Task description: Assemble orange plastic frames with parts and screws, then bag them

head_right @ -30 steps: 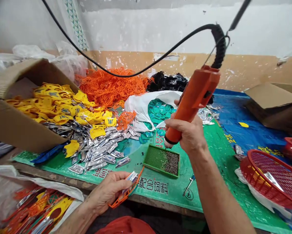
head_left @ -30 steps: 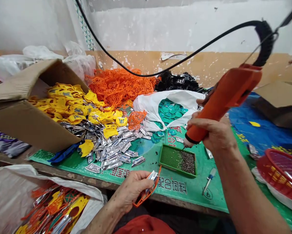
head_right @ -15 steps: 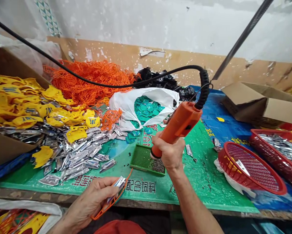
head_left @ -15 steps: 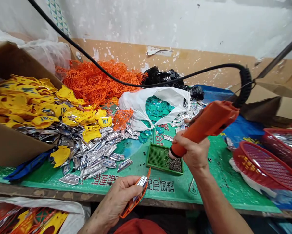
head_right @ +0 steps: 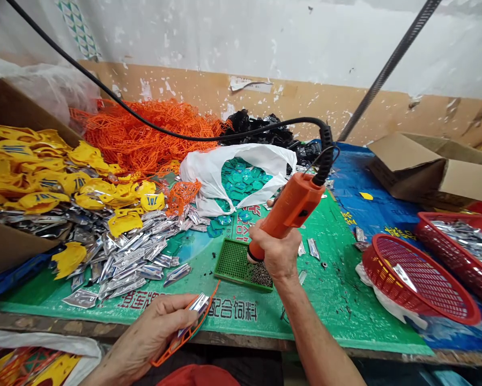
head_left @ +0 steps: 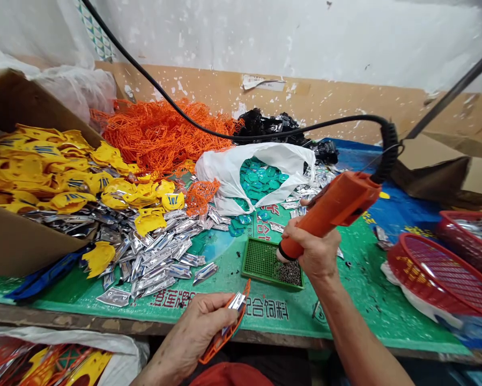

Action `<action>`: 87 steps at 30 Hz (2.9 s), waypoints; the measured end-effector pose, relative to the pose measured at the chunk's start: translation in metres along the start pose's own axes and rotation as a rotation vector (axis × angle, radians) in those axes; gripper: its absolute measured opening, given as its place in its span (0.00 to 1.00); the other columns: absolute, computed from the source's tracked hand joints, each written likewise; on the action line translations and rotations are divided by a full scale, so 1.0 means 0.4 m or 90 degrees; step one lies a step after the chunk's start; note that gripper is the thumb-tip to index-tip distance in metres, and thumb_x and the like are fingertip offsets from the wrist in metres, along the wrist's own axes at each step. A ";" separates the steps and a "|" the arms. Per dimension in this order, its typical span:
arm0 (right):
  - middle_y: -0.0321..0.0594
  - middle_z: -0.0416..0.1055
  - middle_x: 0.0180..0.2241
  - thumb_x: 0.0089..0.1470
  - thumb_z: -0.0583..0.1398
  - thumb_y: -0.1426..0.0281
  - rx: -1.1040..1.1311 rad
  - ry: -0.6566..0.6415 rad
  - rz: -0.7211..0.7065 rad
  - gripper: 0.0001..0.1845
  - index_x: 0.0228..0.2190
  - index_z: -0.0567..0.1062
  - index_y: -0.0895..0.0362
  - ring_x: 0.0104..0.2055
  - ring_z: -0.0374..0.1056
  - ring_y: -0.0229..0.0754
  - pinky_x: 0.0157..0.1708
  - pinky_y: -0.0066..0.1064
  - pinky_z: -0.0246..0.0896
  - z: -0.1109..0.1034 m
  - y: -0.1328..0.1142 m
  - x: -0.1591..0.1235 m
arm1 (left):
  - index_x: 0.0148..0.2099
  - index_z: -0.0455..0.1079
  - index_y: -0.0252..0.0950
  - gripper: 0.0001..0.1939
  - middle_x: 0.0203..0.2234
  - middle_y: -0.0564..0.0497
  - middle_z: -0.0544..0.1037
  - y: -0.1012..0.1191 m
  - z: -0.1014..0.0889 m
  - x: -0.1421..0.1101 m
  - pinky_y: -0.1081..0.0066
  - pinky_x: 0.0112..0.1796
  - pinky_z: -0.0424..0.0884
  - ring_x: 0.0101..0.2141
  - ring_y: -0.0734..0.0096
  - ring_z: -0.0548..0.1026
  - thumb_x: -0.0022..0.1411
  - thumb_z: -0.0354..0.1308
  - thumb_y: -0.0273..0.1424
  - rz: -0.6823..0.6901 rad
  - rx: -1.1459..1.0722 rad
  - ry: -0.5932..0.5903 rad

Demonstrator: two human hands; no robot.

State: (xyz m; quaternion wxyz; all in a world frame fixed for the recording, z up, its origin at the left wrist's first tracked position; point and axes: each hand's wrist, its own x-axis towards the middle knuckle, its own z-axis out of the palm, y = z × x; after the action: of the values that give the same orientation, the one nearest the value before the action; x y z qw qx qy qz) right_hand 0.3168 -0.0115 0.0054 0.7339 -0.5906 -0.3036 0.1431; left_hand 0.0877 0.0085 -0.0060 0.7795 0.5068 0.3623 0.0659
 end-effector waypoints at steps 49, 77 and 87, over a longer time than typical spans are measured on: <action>0.31 0.68 0.21 0.37 0.64 0.75 0.230 -0.203 0.095 0.26 0.43 0.73 0.50 0.24 0.64 0.39 0.26 0.35 0.64 0.092 -0.192 -0.142 | 0.31 0.76 0.32 0.09 0.16 0.57 0.68 -0.007 0.014 0.015 0.75 0.18 0.47 0.15 0.82 0.57 0.45 0.61 0.31 0.004 -0.123 0.028; 0.29 0.68 0.23 0.40 0.66 0.71 0.182 -0.253 0.113 0.32 0.49 0.66 0.49 0.25 0.65 0.40 0.28 0.36 0.64 0.078 -0.173 -0.153 | 0.31 0.76 0.30 0.10 0.19 0.55 0.69 -0.021 0.021 0.017 0.73 0.23 0.49 0.20 0.79 0.59 0.45 0.61 0.29 0.014 -0.129 0.041; 0.29 0.69 0.22 0.39 0.65 0.74 0.190 -0.257 0.128 0.34 0.50 0.65 0.50 0.23 0.65 0.39 0.24 0.34 0.64 0.082 -0.175 -0.150 | 0.31 0.77 0.31 0.10 0.19 0.55 0.70 -0.022 0.024 0.018 0.74 0.23 0.49 0.20 0.79 0.60 0.43 0.62 0.30 0.012 -0.145 0.047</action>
State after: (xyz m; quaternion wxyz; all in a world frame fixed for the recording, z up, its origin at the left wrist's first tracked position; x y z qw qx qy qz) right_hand 0.2397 -0.0383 0.0592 0.7195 -0.4626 -0.3591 0.3732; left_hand 0.0967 0.0006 -0.0149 0.8174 0.4157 0.3760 0.1328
